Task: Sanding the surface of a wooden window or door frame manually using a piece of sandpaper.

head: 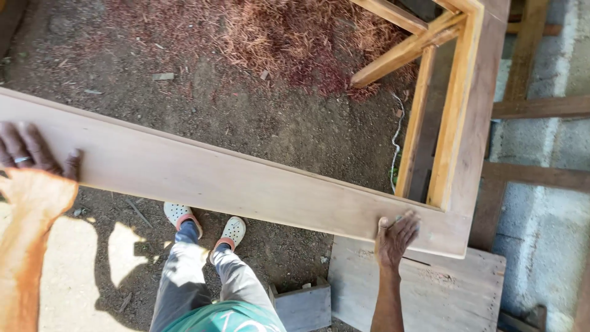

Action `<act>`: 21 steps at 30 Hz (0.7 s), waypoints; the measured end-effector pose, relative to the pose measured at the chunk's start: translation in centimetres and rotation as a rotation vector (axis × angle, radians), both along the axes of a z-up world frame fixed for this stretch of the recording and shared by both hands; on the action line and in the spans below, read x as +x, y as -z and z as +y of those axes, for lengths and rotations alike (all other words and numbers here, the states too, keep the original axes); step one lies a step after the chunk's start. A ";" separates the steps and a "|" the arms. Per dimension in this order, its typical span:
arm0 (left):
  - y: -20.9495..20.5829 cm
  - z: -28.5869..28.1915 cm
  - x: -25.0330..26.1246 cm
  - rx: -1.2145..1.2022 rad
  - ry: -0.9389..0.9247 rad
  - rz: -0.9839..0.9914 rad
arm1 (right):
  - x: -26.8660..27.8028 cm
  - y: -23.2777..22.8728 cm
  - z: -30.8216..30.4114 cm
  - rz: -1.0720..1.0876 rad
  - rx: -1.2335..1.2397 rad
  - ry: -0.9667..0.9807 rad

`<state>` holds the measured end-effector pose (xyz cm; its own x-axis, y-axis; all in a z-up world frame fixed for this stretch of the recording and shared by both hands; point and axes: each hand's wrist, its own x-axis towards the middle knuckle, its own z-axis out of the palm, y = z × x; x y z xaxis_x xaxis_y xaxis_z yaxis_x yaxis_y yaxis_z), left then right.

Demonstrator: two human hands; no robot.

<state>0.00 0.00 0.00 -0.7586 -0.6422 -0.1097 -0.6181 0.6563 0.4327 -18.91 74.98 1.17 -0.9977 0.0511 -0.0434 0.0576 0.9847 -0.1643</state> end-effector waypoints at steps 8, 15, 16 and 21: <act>-1.9 2.0 -1.4 -0.078 -0.027 -0.023 | 5.0 -3.1 -26.6 -0.037 0.005 -0.456; -3.0 3.2 -1.6 -0.104 -0.031 0.050 | 5.6 -4.6 -42.7 -0.013 -0.052 -0.929; -2.7 3.2 -1.7 -0.103 -0.016 0.067 | 5.4 -4.5 -44.7 -0.026 -0.061 -0.992; -1.8 3.0 -1.9 -0.118 -0.019 0.121 | 5.4 -4.2 -52.2 -0.053 -0.107 -1.103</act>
